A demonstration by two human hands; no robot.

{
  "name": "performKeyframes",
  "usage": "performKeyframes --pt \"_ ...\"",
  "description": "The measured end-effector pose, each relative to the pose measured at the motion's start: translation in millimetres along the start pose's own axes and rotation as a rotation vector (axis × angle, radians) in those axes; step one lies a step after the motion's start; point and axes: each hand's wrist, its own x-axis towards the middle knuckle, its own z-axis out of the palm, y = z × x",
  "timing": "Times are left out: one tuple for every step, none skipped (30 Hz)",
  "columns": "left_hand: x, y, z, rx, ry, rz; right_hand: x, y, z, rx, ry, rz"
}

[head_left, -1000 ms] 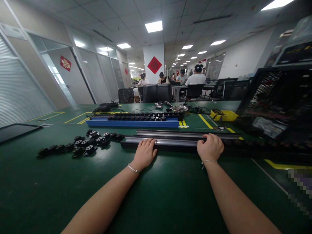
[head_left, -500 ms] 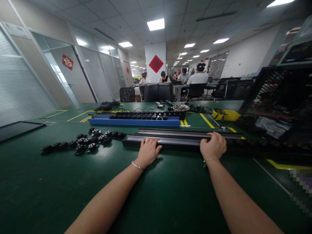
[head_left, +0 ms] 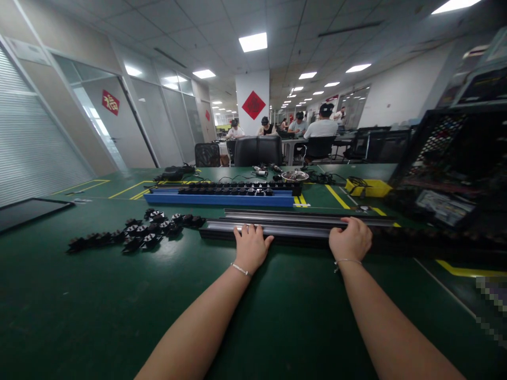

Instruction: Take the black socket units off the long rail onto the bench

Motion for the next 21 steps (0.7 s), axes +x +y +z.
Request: performKeyframes --pt "1 4 -0.3 0.001 -0.006 -0.024 1 1 0 0.0 -0.001 0.002" --pt "1 7 -0.5 -0.006 -0.007 -0.032 2 3 0 0.001 -0.003 0.004" --pt "1 9 -0.5 -0.019 -0.005 -0.025 4 5 0 0.001 -0.005 0.006" --pt "1 10 -0.6 -0.035 -0.001 -0.009 6 8 0 0.0 -0.007 0.01" --pt "0 10 -0.7 -0.052 0.002 0.012 8 10 0 -0.001 -0.012 0.012" --pt "0 8 -0.7 -0.067 0.003 0.03 10 13 -1 -0.004 -0.019 0.013" --pt "-1 7 -0.8 -0.079 0.004 0.043 12 15 -1 -0.013 -0.034 0.009" --pt "-1 5 -0.9 -0.088 0.006 0.053 13 17 -2 -0.027 -0.054 0.005" --pt "-2 3 -0.9 -0.094 0.013 0.06 14 18 -2 -0.04 -0.071 0.0" --pt "-2 2 -0.8 -0.097 0.022 0.066 14 19 -3 -0.05 -0.083 -0.002" --pt "-2 1 -0.7 -0.1 0.033 0.073 14 18 -4 -0.056 -0.09 -0.003" --pt "-2 0 -0.4 -0.103 0.042 0.08 13 18 -4 -0.055 -0.092 -0.003" --pt "-2 0 -0.2 -0.105 0.049 0.088 13 17 -4 -0.052 -0.091 0.0" --pt "-2 0 0.1 -0.109 0.053 0.097 12 16 -4 -0.05 -0.094 0.0" --pt "-2 1 0.5 -0.113 0.056 0.106 12 16 -5 -0.05 -0.099 -0.001" --pt "-2 1 0.9 -0.118 0.058 0.117 12 15 -4 -0.052 -0.107 -0.002" --pt "-2 1 1.5 -0.122 0.06 0.127 12 15 -4 -0.055 -0.114 -0.004" --pt "-3 2 2.1 -0.125 0.064 0.136 12 15 -4 -0.058 -0.121 -0.005" --pt "-3 2 2.8 -0.129 0.068 0.143 12 16 -4 -0.057 -0.125 -0.009" --pt "-3 2 3.5 -0.132 0.073 0.149 12 16 -3 -0.054 -0.125 -0.013" --pt "-3 2 4.4 -0.134 0.079 0.154 12 16 -3 -0.049 -0.122 -0.018"
